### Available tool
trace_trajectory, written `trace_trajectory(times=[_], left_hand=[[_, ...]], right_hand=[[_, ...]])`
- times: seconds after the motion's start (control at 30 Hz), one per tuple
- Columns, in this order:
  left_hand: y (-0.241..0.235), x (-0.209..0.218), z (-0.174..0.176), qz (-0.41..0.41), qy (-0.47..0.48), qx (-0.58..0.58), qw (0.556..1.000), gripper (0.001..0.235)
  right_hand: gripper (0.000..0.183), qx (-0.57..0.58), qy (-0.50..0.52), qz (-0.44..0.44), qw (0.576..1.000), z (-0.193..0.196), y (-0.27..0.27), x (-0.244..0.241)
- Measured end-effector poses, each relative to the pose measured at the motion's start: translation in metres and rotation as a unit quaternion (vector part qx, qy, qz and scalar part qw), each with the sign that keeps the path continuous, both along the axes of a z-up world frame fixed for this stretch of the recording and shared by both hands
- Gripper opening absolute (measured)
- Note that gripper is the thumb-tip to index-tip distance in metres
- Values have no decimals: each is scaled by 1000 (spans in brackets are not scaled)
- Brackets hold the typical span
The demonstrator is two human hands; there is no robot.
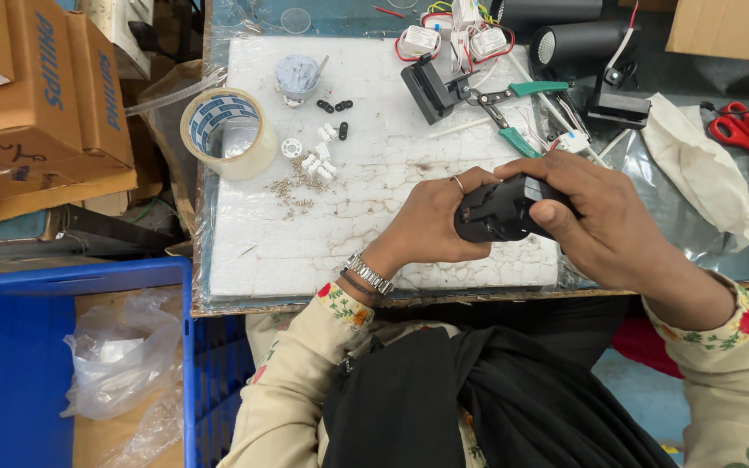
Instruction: The person assembles a lighting fixture by hand by connecting wires with white plastic connectors, inserting wires into a black cylindrical component, and fitting various plastic parts together on a workstation.
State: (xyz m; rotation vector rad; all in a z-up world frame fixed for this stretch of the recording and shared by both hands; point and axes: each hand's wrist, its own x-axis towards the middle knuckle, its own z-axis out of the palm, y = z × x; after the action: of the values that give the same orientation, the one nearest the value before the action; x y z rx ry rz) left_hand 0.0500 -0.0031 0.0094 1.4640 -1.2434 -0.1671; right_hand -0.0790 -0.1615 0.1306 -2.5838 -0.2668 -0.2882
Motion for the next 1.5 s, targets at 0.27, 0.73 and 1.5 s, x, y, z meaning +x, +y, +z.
trace_trajectory(times=[0.27, 0.73, 1.5], left_hand=[[0, -1, -3, 7, -3, -7, 1000, 65], [4, -7, 3, 35, -61, -6, 997, 64], [-4, -1, -11, 10, -72, 45, 996, 60]], right_hand=[[50, 8, 6, -14, 1000, 2, 6, 0], [51, -14, -63, 38, 997, -22, -9, -13], [56, -41, -96, 70, 992, -23, -21, -8]])
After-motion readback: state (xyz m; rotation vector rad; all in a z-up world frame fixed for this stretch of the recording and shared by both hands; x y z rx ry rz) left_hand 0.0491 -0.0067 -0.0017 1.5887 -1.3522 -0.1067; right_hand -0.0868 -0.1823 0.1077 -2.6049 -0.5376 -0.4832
